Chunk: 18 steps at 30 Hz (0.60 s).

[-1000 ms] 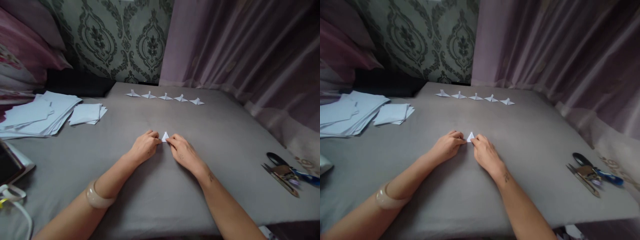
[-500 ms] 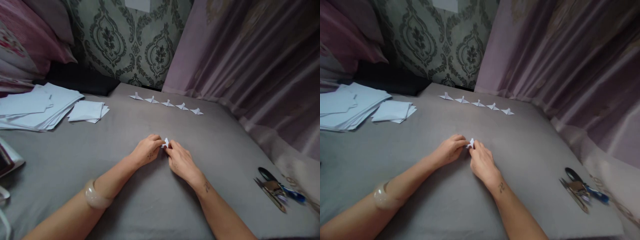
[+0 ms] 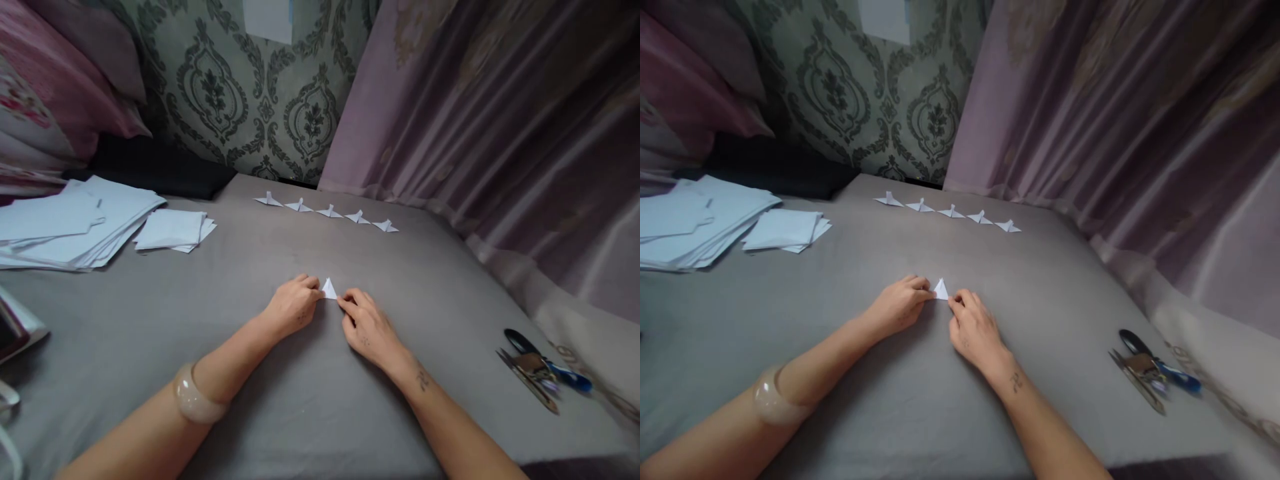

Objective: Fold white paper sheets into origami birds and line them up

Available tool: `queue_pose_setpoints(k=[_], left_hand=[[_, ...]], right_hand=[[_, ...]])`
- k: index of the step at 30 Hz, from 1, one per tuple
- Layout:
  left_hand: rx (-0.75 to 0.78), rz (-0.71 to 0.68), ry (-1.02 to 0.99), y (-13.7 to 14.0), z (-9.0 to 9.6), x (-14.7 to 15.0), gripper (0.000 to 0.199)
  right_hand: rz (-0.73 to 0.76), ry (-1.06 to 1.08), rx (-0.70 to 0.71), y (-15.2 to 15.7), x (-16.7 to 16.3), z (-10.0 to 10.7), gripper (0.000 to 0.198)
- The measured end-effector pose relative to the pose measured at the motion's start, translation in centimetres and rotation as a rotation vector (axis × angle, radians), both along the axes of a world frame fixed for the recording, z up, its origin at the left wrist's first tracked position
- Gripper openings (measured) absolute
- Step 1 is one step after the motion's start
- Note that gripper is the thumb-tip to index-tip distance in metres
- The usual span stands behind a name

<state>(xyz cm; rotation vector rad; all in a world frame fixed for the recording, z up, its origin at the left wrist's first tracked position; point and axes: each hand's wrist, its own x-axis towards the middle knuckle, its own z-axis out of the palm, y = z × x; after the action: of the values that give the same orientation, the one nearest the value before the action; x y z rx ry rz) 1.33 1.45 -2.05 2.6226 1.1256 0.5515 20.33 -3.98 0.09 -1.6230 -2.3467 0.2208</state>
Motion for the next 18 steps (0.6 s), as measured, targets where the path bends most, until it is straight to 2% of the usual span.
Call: queue_pose_setpoints(k=[3, 6, 8, 11, 14, 18], left_hand=[[-0.063, 0.054, -0.147, 0.5, -0.5, -0.2, 0.035], [-0.114, 0.130, -0.247, 1.0, -0.6, -0.4, 0.032], [-0.142, 0.134, -0.285, 1.1, -0.5, -0.4, 0.029], [-0.182, 0.113, -0.324, 1.1, -0.2, -0.3, 0.027], [-0.217, 0.089, -0.345, 1.0, 0.0, -0.2, 0.025], [-0.251, 0.071, -0.346, 0.9, 0.1, -0.2, 0.024]], right_hand=[[-0.042, 0.170, -0.063, 1.5, 0.8, -0.4, 0.033], [-0.196, 0.410, -0.170, 3.4, 1.2, -1.3, 0.028], [-0.237, 0.510, -0.170, 4.2, 1.1, -1.9, 0.030], [-0.176, 0.564, -0.072, 4.1, 0.6, -2.5, 0.027], [-0.074, 0.525, 0.028, 3.1, 0.2, -2.6, 0.027], [0.029, 0.397, 0.032, 1.9, 0.4, -2.0, 0.033]])
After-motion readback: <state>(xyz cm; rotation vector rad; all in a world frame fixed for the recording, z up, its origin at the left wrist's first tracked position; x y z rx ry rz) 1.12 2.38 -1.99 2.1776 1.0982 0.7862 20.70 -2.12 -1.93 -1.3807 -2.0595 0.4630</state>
